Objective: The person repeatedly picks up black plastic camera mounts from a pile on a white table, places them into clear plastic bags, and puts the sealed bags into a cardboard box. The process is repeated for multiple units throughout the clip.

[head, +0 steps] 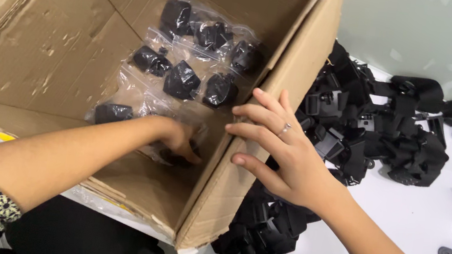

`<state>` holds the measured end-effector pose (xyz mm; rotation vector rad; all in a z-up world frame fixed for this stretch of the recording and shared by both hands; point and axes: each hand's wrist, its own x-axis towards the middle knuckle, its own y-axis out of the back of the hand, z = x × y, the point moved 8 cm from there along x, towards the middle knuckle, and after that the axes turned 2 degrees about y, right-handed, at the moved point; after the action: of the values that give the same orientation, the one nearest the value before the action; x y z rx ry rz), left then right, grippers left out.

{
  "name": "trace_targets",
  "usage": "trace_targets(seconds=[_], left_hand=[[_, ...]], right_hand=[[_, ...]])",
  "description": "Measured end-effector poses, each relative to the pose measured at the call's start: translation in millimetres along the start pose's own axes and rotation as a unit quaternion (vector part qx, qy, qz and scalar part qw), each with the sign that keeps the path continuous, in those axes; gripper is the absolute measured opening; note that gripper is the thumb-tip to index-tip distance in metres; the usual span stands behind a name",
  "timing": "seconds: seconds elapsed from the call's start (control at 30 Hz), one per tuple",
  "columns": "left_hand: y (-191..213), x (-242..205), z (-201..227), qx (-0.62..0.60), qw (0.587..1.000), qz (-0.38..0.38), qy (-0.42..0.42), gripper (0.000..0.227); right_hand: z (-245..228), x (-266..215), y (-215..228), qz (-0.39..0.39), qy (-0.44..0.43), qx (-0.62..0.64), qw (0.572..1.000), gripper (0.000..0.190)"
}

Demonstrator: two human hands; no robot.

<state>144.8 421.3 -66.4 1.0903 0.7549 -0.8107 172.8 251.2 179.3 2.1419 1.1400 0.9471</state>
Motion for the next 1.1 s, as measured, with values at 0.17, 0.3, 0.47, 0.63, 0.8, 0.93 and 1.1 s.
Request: trace_targets(seconds=[0.17,0.3,0.47,0.63,0.8,0.93,1.1], left_hand=[[65.4,-7.2,-4.5,0.026,0.994,0.102,-0.022,0.084],[154.0,-107.1,28.2,-0.099,0.893,0.404,-0.173,0.067],[129.2,-235.2,105.8,-0.005,0.772,0.629,-0.086,0.05],[65.4,-280.8,218.1,-0.075,0.708,0.683,-0.162,0.05],[7.2,-195.5,324.4,-0.164,0.738,0.607,-0.244,0.055],[-59.3,-58.9,416.3,-0.202,0.833,0.425,-0.29,0.076],[-136.3,80.9,478.9,-0.149,0.943,0.252,-0.16,0.101]], right_hand=[[0.2,-14.3,-8.5,0.026,-0.001,-0.022,0.999,0.051],[2.9,-40.8,-14.0,0.037,-0.008,-0.055,0.998,0.062],[21.1,-118.9,-13.2,0.002,-0.096,-0.043,0.994,0.079],[48.5,-246.3,3.8,0.023,-0.211,-0.045,0.976,0.081],[78.5,-392.6,34.1,0.025,-0.344,-0.117,0.931,0.082],[97.4,-512.7,53.6,0.031,-0.478,-0.131,0.868,0.085],[107.7,-624.6,72.1,0.045,-0.583,-0.115,0.803,0.089]])
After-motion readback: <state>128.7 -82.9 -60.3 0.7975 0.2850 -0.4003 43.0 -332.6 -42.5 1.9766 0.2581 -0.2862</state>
